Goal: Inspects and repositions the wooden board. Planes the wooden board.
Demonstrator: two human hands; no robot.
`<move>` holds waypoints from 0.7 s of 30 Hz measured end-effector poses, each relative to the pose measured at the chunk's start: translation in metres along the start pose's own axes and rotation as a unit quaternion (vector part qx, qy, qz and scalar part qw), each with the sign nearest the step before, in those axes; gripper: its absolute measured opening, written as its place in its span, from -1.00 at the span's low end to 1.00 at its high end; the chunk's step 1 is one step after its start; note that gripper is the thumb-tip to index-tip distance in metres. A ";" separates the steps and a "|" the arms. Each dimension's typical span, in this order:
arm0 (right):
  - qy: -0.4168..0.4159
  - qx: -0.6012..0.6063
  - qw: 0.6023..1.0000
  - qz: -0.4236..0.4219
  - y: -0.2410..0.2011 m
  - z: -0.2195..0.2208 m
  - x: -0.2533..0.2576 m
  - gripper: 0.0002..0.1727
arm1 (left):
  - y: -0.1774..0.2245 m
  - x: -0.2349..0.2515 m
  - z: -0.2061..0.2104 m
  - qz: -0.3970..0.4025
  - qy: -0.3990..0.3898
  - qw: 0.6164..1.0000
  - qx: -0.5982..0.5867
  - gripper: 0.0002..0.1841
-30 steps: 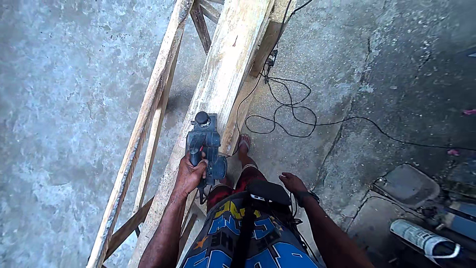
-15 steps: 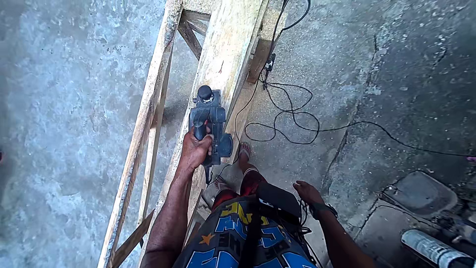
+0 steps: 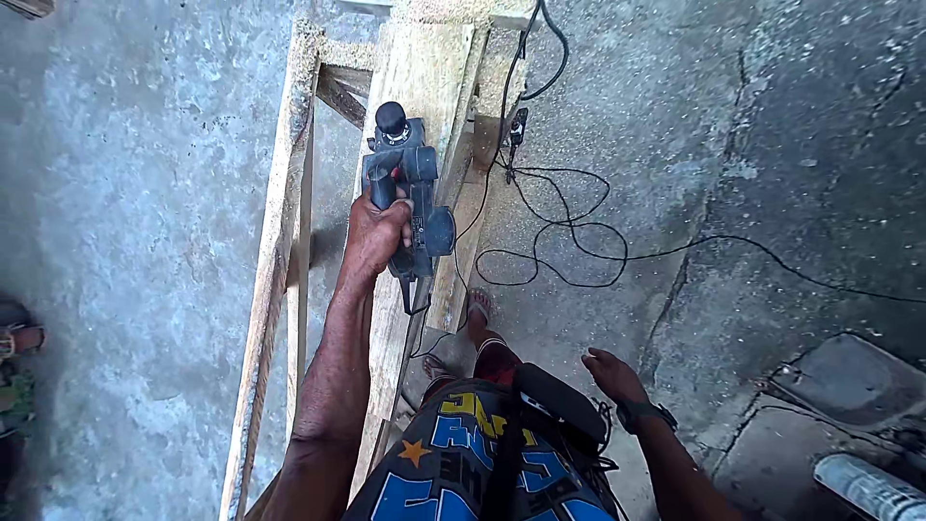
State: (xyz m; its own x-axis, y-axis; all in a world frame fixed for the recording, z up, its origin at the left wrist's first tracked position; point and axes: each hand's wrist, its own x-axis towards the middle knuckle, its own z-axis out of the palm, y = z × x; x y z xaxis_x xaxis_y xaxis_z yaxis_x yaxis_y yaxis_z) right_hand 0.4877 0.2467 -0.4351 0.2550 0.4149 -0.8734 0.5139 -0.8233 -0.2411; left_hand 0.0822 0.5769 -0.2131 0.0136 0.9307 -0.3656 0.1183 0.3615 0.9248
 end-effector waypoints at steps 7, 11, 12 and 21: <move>0.005 0.018 0.999 0.030 0.019 -0.011 0.008 -0.44 | 0.028 0.066 0.020 0.017 -0.011 1.000 0.003 -0.91; 0.017 0.028 0.999 0.033 0.025 -0.020 0.010 -0.44 | 0.042 0.088 0.023 0.025 -0.014 1.000 0.012 -0.94; 0.024 0.032 0.999 0.033 0.025 -0.022 0.011 -0.44 | 0.045 0.086 0.022 0.028 -0.017 0.999 0.016 -0.93; 0.017 -0.008 1.000 0.011 0.010 0.001 0.013 -0.46 | 0.001 -0.077 -0.034 -0.004 -0.022 0.999 0.047 -0.78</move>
State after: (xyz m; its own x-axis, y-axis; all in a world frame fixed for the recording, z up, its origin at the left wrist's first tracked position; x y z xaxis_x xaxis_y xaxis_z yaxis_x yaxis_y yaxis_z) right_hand 0.4955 0.2439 -0.4492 0.2941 0.4106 -0.8631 0.5209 -0.8260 -0.2154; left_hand 0.0475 0.5080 -0.1802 0.0549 0.9235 -0.3798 0.2109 0.3610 0.9084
